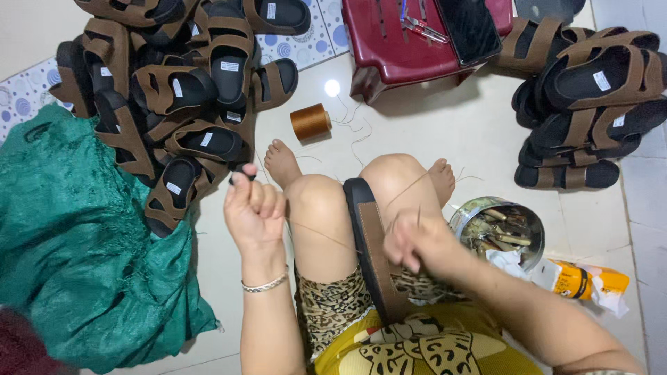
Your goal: The person sits on the floor and sews the strap of a brown sandal using a needle and thread. They repeatedly pull the thread through the sandal strap and adjust the sandal on their lap while surrounded by other sandals.
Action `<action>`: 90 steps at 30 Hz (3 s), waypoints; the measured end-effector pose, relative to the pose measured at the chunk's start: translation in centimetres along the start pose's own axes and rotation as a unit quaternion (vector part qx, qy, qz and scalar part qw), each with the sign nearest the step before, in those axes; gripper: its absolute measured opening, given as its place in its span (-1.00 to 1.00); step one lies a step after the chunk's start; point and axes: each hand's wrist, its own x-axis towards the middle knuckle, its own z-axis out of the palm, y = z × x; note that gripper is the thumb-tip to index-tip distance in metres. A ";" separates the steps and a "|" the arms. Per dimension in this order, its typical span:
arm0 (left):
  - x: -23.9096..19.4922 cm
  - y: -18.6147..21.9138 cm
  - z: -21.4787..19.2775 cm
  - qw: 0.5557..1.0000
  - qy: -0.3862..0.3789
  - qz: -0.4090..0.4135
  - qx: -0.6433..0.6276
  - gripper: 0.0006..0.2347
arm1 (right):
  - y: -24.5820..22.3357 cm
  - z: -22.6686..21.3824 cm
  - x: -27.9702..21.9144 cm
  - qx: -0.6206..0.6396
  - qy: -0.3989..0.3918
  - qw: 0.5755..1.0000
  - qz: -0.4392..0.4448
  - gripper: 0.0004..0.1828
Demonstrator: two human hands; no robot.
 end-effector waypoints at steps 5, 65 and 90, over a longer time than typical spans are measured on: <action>0.7 0.9 -7.4 0.996 -0.019 -0.087 0.002 -0.73 | -6.5 -1.1 0.1 -0.058 0.018 0.996 0.061 -0.52; -11.6 -3.4 2.4 0.673 -0.325 0.206 0.632 -0.31 | -11.4 5.4 1.2 -0.717 -0.217 0.663 -0.009 -0.73; -13.1 -2.1 1.0 0.835 -0.179 0.072 0.515 -0.84 | -17.1 -5.0 -2.7 -0.691 -0.119 0.651 0.291 -0.30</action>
